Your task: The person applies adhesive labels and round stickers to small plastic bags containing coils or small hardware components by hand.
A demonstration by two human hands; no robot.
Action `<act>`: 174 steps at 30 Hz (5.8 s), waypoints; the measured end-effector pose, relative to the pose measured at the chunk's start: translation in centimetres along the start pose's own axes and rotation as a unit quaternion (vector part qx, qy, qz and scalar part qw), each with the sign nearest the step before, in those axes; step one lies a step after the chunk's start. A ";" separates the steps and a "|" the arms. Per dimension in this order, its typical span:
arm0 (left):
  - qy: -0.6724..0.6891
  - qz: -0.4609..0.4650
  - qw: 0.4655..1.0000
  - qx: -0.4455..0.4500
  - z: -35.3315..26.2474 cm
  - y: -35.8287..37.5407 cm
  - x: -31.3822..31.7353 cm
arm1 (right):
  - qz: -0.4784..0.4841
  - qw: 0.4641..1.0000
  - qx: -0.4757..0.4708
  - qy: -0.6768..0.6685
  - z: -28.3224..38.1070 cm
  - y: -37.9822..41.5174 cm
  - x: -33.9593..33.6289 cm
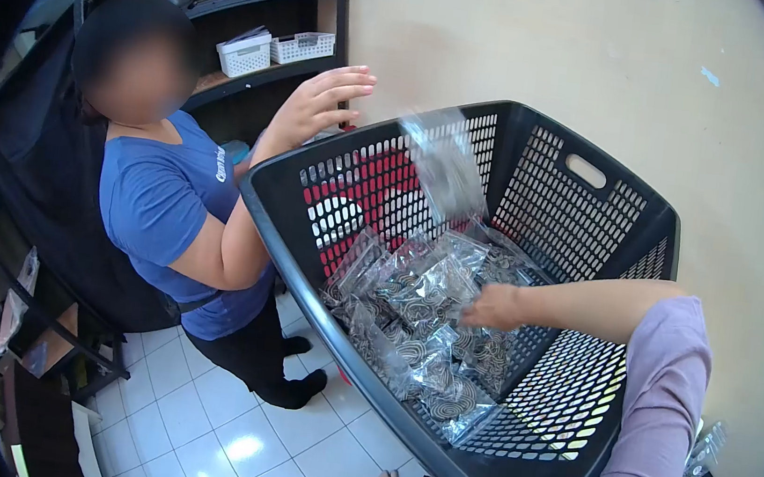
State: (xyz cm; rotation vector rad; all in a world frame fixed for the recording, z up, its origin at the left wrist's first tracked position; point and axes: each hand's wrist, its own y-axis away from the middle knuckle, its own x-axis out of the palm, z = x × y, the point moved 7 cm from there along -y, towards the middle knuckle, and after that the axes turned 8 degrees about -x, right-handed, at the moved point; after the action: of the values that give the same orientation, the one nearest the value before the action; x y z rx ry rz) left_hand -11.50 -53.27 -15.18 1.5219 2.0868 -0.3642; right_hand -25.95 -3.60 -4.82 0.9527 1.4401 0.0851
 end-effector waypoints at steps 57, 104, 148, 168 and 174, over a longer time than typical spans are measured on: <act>0.167 0.685 0.575 0.415 -37.0 37.4 23.2 | -0.220 0.893 0.353 0.173 32.2 30.5 -4.7; 0.368 0.596 0.666 0.258 -37.5 37.3 25.7 | -0.811 0.289 0.345 -0.373 32.4 33.4 6.4; 0.393 0.525 0.678 0.332 -36.2 34.9 24.6 | -0.733 0.420 0.458 -0.276 32.0 33.6 5.4; 0.300 0.437 0.708 0.466 -35.0 34.4 23.8 | -0.799 0.349 0.373 -0.316 32.2 32.3 5.6; 0.332 0.493 0.715 0.368 -34.4 33.9 24.0 | -0.742 0.438 0.405 -0.307 32.1 32.9 4.9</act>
State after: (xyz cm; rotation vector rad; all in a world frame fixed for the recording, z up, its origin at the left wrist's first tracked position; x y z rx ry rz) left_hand 6.17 -5.61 2.80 3.3677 1.1387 -0.2311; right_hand 18.26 4.56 5.85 -0.0305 1.0549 -2.2175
